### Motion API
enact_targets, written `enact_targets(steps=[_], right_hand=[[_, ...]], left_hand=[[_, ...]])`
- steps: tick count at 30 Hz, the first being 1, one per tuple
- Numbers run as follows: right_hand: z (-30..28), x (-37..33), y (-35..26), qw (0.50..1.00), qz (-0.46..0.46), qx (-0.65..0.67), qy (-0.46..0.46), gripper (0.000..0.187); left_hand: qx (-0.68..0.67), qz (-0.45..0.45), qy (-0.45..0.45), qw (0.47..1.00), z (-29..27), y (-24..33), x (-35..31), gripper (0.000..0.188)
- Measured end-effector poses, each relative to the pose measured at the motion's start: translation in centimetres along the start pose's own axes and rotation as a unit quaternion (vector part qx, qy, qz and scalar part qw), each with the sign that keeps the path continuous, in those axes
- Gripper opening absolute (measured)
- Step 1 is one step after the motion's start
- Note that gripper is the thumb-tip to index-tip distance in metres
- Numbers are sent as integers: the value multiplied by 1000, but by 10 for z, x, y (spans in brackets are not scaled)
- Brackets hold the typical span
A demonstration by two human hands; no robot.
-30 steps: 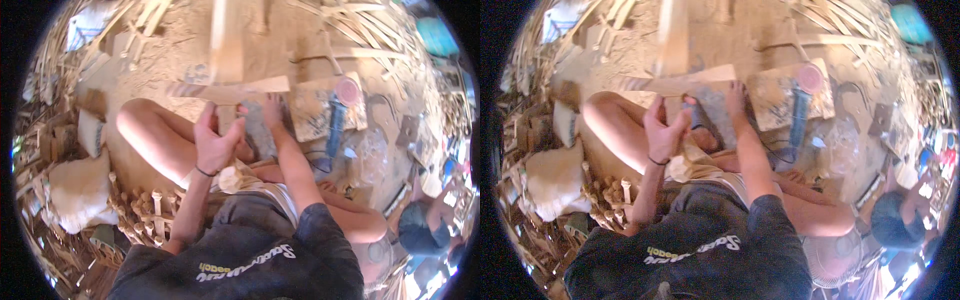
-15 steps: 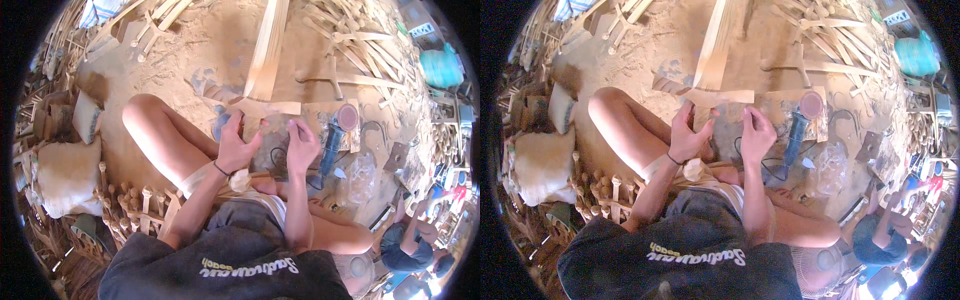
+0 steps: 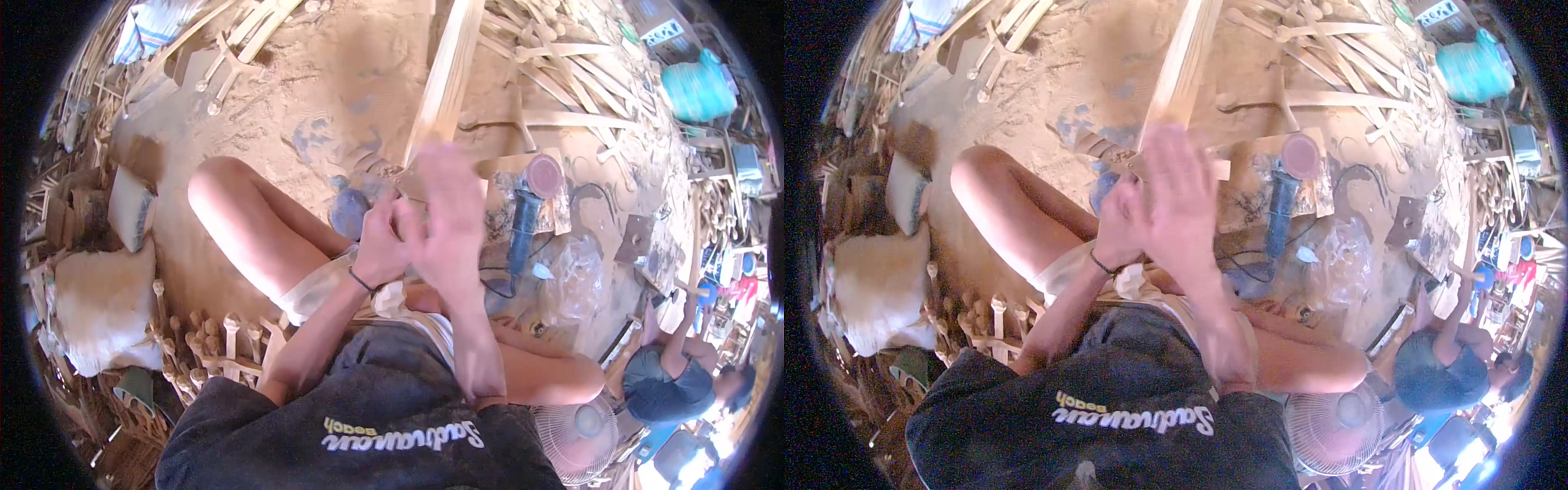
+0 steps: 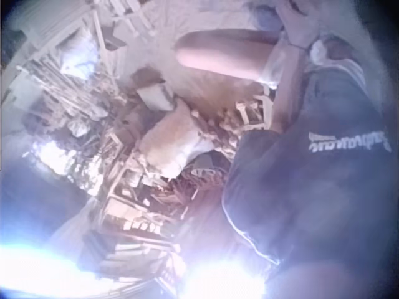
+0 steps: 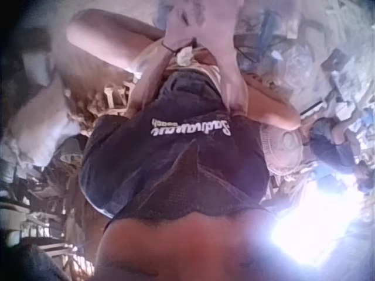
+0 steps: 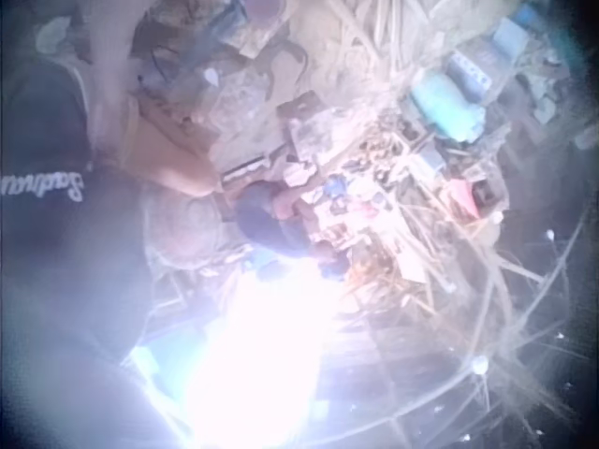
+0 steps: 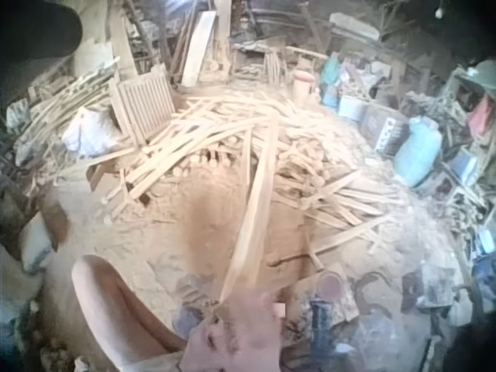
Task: The person sands a long wooden blade using a power sander, attaches a wooden crossguard to the blade with adhesive, and then continues to sand the assembled wooden sword.
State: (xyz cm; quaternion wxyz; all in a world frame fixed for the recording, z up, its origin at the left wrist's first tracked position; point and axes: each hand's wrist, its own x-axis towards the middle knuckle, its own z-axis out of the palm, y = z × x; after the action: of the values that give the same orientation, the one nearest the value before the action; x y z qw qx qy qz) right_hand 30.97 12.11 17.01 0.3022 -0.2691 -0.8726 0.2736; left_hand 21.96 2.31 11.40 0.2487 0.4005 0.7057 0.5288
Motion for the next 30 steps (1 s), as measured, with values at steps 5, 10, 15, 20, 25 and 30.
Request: enact_targets(steps=[5, 10, 15, 20, 25, 30], right_hand=[[-15, -6, -14, 996, -33, -66, -48, 70], [-19, -18, -19, 986, -38, -128, -104, 74], [-29, -29, -32, 979, -36, -161, -121, 84], [-45, -49, -20, 985, 78, -42, 145, 68], [-57, -99, -13, 947, 279, 162, -7, 57], [-63, -124, -13, 880, 356, 300, -97, 57]], left_hand=[[14, 21, -9, 1000, 1, -7, -8, 68], [-44, 72, 39, 996, 17, -5, -9, 67], [-52, -11, 11, 999, 8, 12, -13, 48], [-63, -12, -16, 998, 9, 9, -15, 44], [-315, -139, -32, 938, 32, 48, -16, 43], [-143, 87, -188, 968, 12, 1, -13, 56]])
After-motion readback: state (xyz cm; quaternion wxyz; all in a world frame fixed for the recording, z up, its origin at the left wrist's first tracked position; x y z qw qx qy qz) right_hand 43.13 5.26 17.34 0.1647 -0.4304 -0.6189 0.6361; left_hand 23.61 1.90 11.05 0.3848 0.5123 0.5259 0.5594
